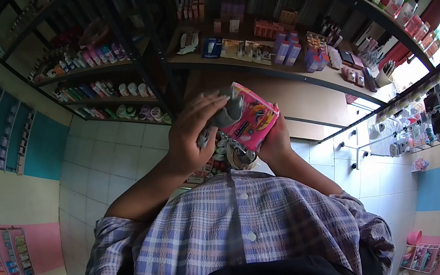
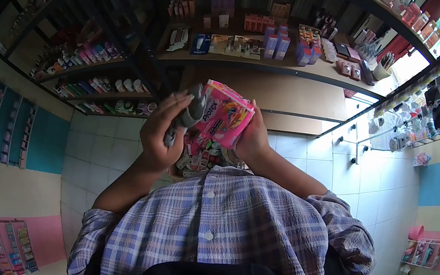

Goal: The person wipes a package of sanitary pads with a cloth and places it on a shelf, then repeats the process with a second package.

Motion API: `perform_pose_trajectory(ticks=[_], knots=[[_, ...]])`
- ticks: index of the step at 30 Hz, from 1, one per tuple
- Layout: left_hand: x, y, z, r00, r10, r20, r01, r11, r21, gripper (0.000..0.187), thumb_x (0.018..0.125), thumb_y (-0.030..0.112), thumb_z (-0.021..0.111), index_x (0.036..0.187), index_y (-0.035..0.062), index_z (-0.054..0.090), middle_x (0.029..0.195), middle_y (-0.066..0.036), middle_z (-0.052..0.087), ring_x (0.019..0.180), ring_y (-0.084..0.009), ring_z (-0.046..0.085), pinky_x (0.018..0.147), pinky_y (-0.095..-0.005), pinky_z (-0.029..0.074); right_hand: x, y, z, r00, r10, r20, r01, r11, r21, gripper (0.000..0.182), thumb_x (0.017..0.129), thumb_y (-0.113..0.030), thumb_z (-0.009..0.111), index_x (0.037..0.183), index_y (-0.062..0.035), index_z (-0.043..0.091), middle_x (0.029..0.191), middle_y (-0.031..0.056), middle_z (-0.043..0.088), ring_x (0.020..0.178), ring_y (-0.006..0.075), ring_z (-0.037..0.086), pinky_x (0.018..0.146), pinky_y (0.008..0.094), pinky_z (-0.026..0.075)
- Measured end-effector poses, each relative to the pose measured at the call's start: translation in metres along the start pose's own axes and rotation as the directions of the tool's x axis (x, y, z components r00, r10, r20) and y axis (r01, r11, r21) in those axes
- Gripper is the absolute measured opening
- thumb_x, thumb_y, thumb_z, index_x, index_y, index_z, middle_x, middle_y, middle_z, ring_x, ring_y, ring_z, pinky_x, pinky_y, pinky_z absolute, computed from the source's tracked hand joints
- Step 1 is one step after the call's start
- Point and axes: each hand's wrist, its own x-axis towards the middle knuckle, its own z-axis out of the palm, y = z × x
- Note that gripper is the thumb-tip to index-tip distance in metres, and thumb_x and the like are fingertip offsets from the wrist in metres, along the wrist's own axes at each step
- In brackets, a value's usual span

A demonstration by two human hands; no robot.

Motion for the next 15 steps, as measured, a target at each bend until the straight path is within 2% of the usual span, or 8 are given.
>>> perform_pose_trajectory(ticks=[4,6,8,11,12,13,14,15], knots=[[-0.001,0.006,0.029,0.970,-0.027,0.240,-0.009,0.989,0.147,0.058,0.074,-0.007,0.067,0.130,0.0039,0.058,0.134,-0.013,0.058,0.133,-0.0307,0.049,0.115,-0.0473,0.037,-0.004,0.004,-0.005,0.992,0.039,0.120,-0.056,0.987,0.148,0.062,0.104,-0.049,0.022,0.143,-0.0055,0.042,0.140,0.0167,0.052,0.129,0.0342,0.051,0.108,0.0515,0.042],[-0.009,0.009,0.029,0.963,-0.020,0.270,-0.021,0.988,0.150,0.059,0.073,-0.006,0.067,0.130,0.0047,0.058,0.134,-0.013,0.057,0.134,-0.0306,0.048,0.115,-0.0469,0.037,-0.003,0.000,-0.006,0.999,0.040,-0.016,-0.039,0.999,0.031,0.060,0.104,-0.046,0.021,0.142,-0.0050,0.042,0.140,0.0167,0.051,0.129,0.0341,0.050,0.108,0.0521,0.042],[-0.013,0.003,0.026,0.955,-0.009,0.295,-0.039,0.987,0.155,0.059,0.073,-0.005,0.068,0.130,0.0055,0.058,0.135,-0.012,0.056,0.134,-0.0304,0.048,0.115,-0.0464,0.037,-0.005,-0.003,-0.006,0.999,0.042,-0.002,-0.041,0.998,0.046,0.060,0.104,-0.048,0.023,0.142,-0.0054,0.043,0.140,0.0163,0.051,0.128,0.0337,0.052,0.108,0.0526,0.042],[-0.016,-0.010,0.012,0.955,-0.112,0.275,0.012,0.940,0.342,0.050,0.079,-0.003,0.067,0.128,0.0039,0.059,0.127,-0.014,0.061,0.126,-0.0284,0.056,0.110,-0.0407,0.042,-0.007,-0.003,-0.009,0.998,0.021,-0.059,-0.020,1.000,0.015,0.060,0.105,-0.049,0.024,0.142,-0.0064,0.043,0.139,0.0158,0.052,0.126,0.0332,0.054,0.107,0.0527,0.043],[-0.011,-0.012,0.006,0.880,-0.430,0.201,0.393,0.898,0.198,0.048,0.081,-0.002,0.065,0.129,0.0036,0.058,0.123,-0.016,0.062,0.120,-0.0299,0.059,0.104,-0.0400,0.045,-0.007,-0.002,-0.009,0.992,-0.012,-0.123,0.007,0.999,-0.037,0.059,0.105,-0.049,0.024,0.141,-0.0069,0.044,0.139,0.0158,0.052,0.125,0.0331,0.054,0.106,0.0523,0.044],[-0.008,-0.013,0.000,0.686,-0.705,0.180,0.712,0.701,0.030,0.047,0.084,0.000,0.063,0.129,0.0033,0.056,0.119,-0.019,0.063,0.114,-0.0315,0.062,0.098,-0.0392,0.048,-0.007,-0.001,-0.007,0.993,-0.010,-0.121,0.005,0.999,-0.036,0.059,0.105,-0.049,0.024,0.141,-0.0069,0.044,0.139,0.0158,0.052,0.125,0.0331,0.054,0.106,0.0523,0.044],[-0.015,-0.024,0.002,0.823,-0.568,0.012,0.568,0.823,-0.006,0.042,0.089,0.003,0.062,0.130,0.0031,0.056,0.116,-0.022,0.064,0.103,-0.0347,0.066,0.088,-0.0377,0.051,-0.005,0.000,-0.003,0.991,-0.039,-0.129,0.035,0.999,-0.032,0.058,0.105,-0.048,0.024,0.140,-0.0071,0.044,0.138,0.0158,0.053,0.124,0.0333,0.055,0.104,0.0522,0.045],[-0.013,-0.022,0.006,0.823,-0.567,0.011,0.567,0.823,-0.001,0.042,0.089,0.003,0.062,0.130,0.0031,0.056,0.116,-0.022,0.064,0.103,-0.0347,0.066,0.088,-0.0377,0.051,-0.003,0.002,0.001,0.988,-0.069,-0.136,0.065,0.997,-0.028,0.057,0.105,-0.047,0.025,0.140,-0.0072,0.045,0.137,0.0159,0.054,0.123,0.0335,0.056,0.103,0.0521,0.046]])
